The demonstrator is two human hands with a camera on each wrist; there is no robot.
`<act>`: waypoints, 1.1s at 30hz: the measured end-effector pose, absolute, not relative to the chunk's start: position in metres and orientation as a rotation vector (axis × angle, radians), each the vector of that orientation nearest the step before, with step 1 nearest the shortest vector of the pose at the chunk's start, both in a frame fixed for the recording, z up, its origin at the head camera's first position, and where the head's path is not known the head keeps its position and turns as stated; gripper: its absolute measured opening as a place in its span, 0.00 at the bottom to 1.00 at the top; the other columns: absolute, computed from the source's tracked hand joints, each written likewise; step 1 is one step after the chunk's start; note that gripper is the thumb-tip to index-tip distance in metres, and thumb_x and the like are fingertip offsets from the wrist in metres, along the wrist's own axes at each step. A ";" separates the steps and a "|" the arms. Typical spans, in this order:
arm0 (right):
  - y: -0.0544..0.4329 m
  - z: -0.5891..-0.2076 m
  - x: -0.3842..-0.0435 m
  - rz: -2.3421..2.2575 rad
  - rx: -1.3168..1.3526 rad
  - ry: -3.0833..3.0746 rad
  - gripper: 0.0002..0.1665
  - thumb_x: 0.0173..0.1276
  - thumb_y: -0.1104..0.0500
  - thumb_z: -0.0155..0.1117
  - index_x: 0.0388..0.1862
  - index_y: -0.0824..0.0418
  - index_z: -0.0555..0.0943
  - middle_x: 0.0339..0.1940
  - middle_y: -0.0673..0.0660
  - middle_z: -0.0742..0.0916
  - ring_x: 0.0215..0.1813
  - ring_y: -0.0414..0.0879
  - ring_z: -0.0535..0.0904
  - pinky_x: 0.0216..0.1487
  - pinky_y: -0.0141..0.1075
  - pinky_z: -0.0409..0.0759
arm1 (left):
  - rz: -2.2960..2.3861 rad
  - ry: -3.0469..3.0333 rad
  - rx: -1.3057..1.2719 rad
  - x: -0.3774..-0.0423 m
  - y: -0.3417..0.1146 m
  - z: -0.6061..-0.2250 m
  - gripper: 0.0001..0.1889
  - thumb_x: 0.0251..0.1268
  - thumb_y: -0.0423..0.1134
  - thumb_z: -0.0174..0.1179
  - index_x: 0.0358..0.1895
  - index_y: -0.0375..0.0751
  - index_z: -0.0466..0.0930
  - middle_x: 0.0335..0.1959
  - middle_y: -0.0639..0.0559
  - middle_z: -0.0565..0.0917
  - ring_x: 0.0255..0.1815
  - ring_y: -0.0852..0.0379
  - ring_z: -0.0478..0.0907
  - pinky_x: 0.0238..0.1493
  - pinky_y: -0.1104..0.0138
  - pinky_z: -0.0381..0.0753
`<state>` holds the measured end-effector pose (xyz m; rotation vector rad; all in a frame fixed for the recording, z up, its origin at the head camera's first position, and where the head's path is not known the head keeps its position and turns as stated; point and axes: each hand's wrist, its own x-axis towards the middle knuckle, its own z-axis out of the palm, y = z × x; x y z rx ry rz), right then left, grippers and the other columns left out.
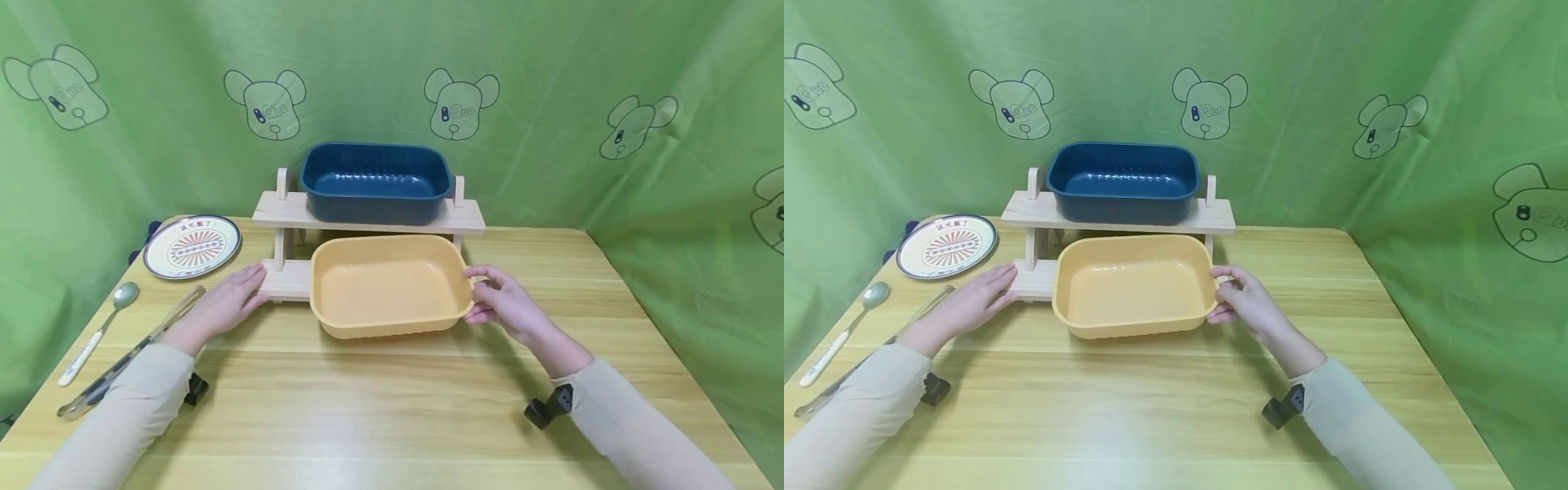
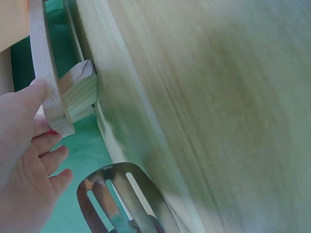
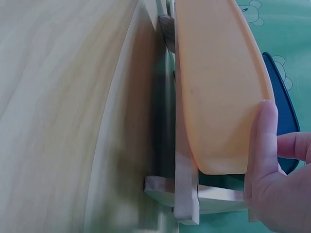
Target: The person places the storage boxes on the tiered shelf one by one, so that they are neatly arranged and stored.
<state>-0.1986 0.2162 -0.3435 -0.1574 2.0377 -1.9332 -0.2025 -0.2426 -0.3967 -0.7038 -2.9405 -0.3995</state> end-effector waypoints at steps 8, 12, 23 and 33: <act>0.212 -0.347 -0.196 -2.021 -0.166 1.913 0.22 0.65 0.73 0.47 0.57 0.68 0.60 0.30 0.59 0.79 0.25 0.46 0.82 0.33 0.38 0.83 | -0.396 -2.947 -0.698 -0.203 -0.243 -0.397 0.29 0.70 0.43 0.50 0.64 0.23 0.58 0.66 0.30 0.59 0.66 0.34 0.55 0.66 0.47 0.52; 0.208 -0.346 -0.194 -2.033 -0.171 1.892 0.22 0.65 0.73 0.48 0.57 0.69 0.60 0.31 0.59 0.78 0.25 0.46 0.82 0.33 0.38 0.83 | -0.396 -2.957 -0.693 -0.203 -0.243 -0.397 0.29 0.70 0.43 0.50 0.65 0.23 0.57 0.66 0.30 0.58 0.66 0.34 0.54 0.66 0.47 0.51; 0.203 -0.348 -0.196 -2.039 -0.146 1.907 0.22 0.65 0.73 0.48 0.58 0.68 0.60 0.32 0.61 0.77 0.26 0.47 0.83 0.35 0.40 0.83 | -0.393 -2.950 -0.694 -0.203 -0.243 -0.397 0.29 0.69 0.43 0.50 0.64 0.23 0.58 0.66 0.30 0.59 0.65 0.34 0.55 0.66 0.47 0.52; 0.200 -0.348 -0.198 -2.014 -0.148 1.916 0.26 0.65 0.73 0.47 0.61 0.70 0.56 0.35 0.63 0.75 0.27 0.48 0.83 0.37 0.41 0.83 | -0.405 -2.944 -0.698 -0.204 -0.243 -0.398 0.29 0.69 0.43 0.50 0.64 0.23 0.58 0.66 0.30 0.59 0.65 0.34 0.55 0.66 0.47 0.52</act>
